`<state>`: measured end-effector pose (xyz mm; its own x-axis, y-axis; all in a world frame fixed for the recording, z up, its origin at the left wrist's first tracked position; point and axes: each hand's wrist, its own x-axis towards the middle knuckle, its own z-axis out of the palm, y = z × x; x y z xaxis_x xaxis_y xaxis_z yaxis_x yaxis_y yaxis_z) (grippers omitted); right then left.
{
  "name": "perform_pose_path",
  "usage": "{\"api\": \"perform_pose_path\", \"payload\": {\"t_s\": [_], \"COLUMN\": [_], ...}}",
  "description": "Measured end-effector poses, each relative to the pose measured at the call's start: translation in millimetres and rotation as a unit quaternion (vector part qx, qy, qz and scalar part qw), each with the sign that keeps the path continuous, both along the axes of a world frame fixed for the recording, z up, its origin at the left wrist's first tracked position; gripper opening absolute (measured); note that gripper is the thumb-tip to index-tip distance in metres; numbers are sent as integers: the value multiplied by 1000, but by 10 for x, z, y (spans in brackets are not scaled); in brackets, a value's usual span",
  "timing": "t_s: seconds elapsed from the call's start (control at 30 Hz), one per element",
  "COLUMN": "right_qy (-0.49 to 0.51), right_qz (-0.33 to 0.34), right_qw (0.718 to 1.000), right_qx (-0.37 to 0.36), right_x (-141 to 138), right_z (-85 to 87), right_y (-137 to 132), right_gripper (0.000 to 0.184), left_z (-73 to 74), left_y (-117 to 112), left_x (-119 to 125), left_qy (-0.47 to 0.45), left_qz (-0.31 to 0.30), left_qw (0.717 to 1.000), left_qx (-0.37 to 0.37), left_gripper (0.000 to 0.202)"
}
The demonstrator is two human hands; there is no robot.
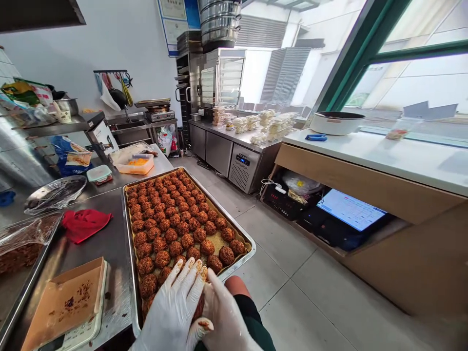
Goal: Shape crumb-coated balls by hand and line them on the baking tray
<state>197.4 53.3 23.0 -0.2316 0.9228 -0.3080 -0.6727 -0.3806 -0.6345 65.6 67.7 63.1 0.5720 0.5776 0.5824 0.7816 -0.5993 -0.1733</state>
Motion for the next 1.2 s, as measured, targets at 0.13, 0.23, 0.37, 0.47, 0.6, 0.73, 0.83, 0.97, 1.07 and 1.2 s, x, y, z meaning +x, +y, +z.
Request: {"api": "perform_pose_path", "payload": {"t_s": [0.13, 0.23, 0.37, 0.47, 0.6, 0.73, 0.83, 0.97, 1.07, 1.2], "right_qy": [23, -47, -613, -787, -822, -832, -831, -827, -820, -790], "right_qz": [80, 111, -31, 86, 145, 174, 184, 183, 163, 118], "right_qw": [996, 988, 745, 548, 477, 440, 431, 434, 453, 532], "right_qx": [-26, 92, 263, 272, 277, 290, 299, 308, 310, 282], "right_x": [219, 441, 781, 945, 966, 942, 965, 969, 942, 983], "right_z": [373, 672, 679, 472, 277, 256, 280, 305, 334, 434], "right_y": [411, 797, 1324, 1615, 1762, 1772, 1776, 1762, 1741, 1736], "right_gripper": [66, 66, 30, 25, 27, 32, 34, 31, 29, 36], "left_z": [280, 384, 390, 261, -23, -219, -238, -140, -25, 131], "left_y": [118, 323, 784, 1157, 1461, 1515, 1506, 1487, 1383, 1063], "left_x": [-167, -24, 214, 390, 580, 580, 442, 135, -129, -404], "left_qy": [67, -14, -159, -165, -129, -139, -185, -288, -363, -439], "left_qz": [-58, -38, 34, 53, 26, -10, -35, -16, 23, 59], "left_qw": [996, 993, 950, 923, 913, 896, 875, 849, 839, 809], "left_qx": [-20, -112, -268, -344, -385, -422, -447, -442, -405, -387], "left_gripper": [53, 51, 48, 47, 54, 61, 72, 61, 55, 49]}}
